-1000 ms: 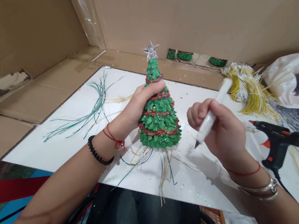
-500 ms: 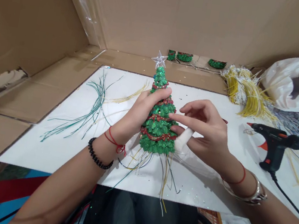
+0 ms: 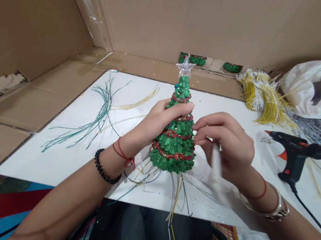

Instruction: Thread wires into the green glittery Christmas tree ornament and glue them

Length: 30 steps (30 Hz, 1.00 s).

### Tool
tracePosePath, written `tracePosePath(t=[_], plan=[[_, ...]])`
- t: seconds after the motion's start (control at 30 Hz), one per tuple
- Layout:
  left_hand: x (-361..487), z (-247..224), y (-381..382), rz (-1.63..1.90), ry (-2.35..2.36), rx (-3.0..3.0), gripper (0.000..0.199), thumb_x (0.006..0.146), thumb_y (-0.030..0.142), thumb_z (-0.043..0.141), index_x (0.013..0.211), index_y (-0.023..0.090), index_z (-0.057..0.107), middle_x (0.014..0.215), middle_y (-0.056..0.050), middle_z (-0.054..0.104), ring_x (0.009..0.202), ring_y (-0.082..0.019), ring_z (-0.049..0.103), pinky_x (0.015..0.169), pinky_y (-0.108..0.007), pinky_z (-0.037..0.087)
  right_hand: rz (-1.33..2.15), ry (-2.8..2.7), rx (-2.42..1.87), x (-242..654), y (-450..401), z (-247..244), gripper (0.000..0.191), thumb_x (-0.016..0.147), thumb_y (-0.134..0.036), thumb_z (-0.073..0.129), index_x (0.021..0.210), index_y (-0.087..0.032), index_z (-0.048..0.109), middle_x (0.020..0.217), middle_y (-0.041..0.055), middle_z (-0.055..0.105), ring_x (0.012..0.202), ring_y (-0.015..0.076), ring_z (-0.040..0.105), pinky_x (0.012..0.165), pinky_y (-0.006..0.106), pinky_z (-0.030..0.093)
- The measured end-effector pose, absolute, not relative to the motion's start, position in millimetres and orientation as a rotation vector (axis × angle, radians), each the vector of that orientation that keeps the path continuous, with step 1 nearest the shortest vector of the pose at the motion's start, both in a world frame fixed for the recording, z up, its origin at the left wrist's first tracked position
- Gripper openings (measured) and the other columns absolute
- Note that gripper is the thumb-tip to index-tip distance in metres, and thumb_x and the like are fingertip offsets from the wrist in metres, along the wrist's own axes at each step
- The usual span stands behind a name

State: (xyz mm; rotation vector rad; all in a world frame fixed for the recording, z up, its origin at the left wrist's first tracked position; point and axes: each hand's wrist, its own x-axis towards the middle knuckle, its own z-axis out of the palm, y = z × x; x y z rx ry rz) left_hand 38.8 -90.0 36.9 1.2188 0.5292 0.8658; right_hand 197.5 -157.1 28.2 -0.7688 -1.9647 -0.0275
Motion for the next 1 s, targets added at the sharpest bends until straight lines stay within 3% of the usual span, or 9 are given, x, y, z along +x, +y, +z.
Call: tracePosePath(t=[0.07, 0.13, 0.27, 0.37, 0.57, 0.7, 0.83, 0.9, 1.0], plan=[[39.0, 36.5, -89.7, 0.872, 0.544, 1.217, 0.026, 0.077, 0.038, 0.066, 0.070, 0.015, 0.056, 0.063, 0.003, 0.053, 0.055, -0.007, 0.050, 0.055, -0.019, 0.043, 0.260, -1.840, -0.742, 194.7, -159.3, 30.3, 0.006, 0.090, -0.016, 0.054, 0.087, -0.021, 0.056, 0.088, 0.0054, 0.067, 0.076, 0.0150, 0.063, 0.062, 0.028, 0.051], [38.9, 36.8, -89.7, 0.872, 0.574, 1.206, 0.027, 0.077, 0.039, 0.066, 0.073, 0.015, 0.056, 0.066, 0.002, 0.056, 0.057, -0.008, 0.053, 0.056, -0.020, 0.045, 0.569, -1.669, -0.672, 192.6, -161.4, 32.6, 0.006, 0.092, -0.018, 0.051, 0.088, -0.022, 0.051, 0.081, 0.0028, 0.068, 0.059, 0.0116, 0.061, 0.047, 0.023, 0.046], [38.0, 36.8, -89.8, 0.858, 0.588, 1.169, 0.029, 0.077, 0.042, 0.066, 0.075, 0.016, 0.055, 0.068, 0.001, 0.058, 0.059, -0.010, 0.057, 0.059, -0.023, 0.047, 0.968, -1.415, -0.652, 193.8, -161.6, 38.7, 0.008, 0.095, -0.026, 0.050, 0.087, -0.024, 0.047, 0.051, -0.0073, 0.054, 0.031, 0.0064, 0.035, 0.030, 0.019, 0.023], [37.4, 35.2, -89.0, 0.854, 0.562, 1.147, 0.029, 0.078, 0.042, 0.066, 0.074, 0.016, 0.053, 0.066, 0.002, 0.056, 0.057, -0.009, 0.054, 0.058, -0.023, 0.046, 1.073, -1.286, -0.662, 199.1, -157.2, 43.7, 0.010, 0.093, -0.028, 0.053, 0.085, -0.025, 0.047, 0.041, -0.0119, 0.033, 0.031, 0.0061, 0.021, 0.030, 0.019, 0.017], [37.3, 33.7, -85.4, 0.832, 0.557, 1.148, 0.030, 0.077, 0.042, 0.066, 0.072, 0.016, 0.051, 0.064, 0.002, 0.052, 0.056, -0.010, 0.054, 0.058, -0.024, 0.046, 1.041, -0.969, -0.762, 215.1, -144.4, 49.1, 0.021, 0.085, -0.031, 0.063, 0.079, -0.025, 0.044, 0.044, -0.0117, 0.023, 0.035, 0.0070, 0.011, 0.030, 0.022, 0.009], [37.0, 34.6, -84.9, 0.829, 0.567, 1.155, 0.030, 0.077, 0.042, 0.066, 0.071, 0.017, 0.050, 0.064, 0.001, 0.053, 0.058, -0.010, 0.054, 0.060, -0.024, 0.046, 0.666, -0.642, -0.770, 223.6, -133.3, 48.6, 0.032, 0.084, -0.022, 0.060, 0.068, -0.023, 0.032, 0.048, -0.0106, 0.024, 0.038, 0.0048, 0.019, 0.034, 0.018, 0.014], [35.9, 34.7, -85.5, 0.828, 0.577, 1.167, 0.030, 0.077, 0.043, 0.064, 0.072, 0.017, 0.051, 0.064, 0.002, 0.053, 0.058, -0.010, 0.052, 0.060, -0.023, 0.045, 0.230, -0.739, -0.875, 225.5, -127.2, 45.2, 0.013, 0.085, -0.018, 0.052, 0.077, -0.023, 0.043, 0.057, -0.0071, 0.043, 0.049, 0.0069, 0.044, 0.037, 0.017, 0.021], [35.3, 34.3, -85.3, 0.825, 0.585, 1.183, 0.030, 0.078, 0.045, 0.064, 0.073, 0.017, 0.051, 0.066, 0.001, 0.055, 0.059, -0.010, 0.054, 0.061, -0.024, 0.045, 0.238, -1.057, -1.067, 226.7, -128.9, 43.6, 0.004, 0.085, -0.021, 0.055, 0.082, -0.020, 0.053, 0.067, -0.0024, 0.055, 0.058, 0.0085, 0.053, 0.040, 0.018, 0.030], [35.2, 33.4, -84.6, 0.833, 0.603, 1.197, 0.031, 0.078, 0.046, 0.063, 0.074, 0.017, 0.053, 0.069, 0.000, 0.057, 0.061, -0.011, 0.056, 0.061, -0.025, 0.046, 0.674, -1.625, -1.443, 231.7, -135.1, 44.3, 0.022, 0.089, -0.033, 0.054, 0.076, -0.017, 0.061, 0.069, 0.0010, 0.063, 0.053, 0.0093, 0.057, 0.047, 0.022, 0.042]])
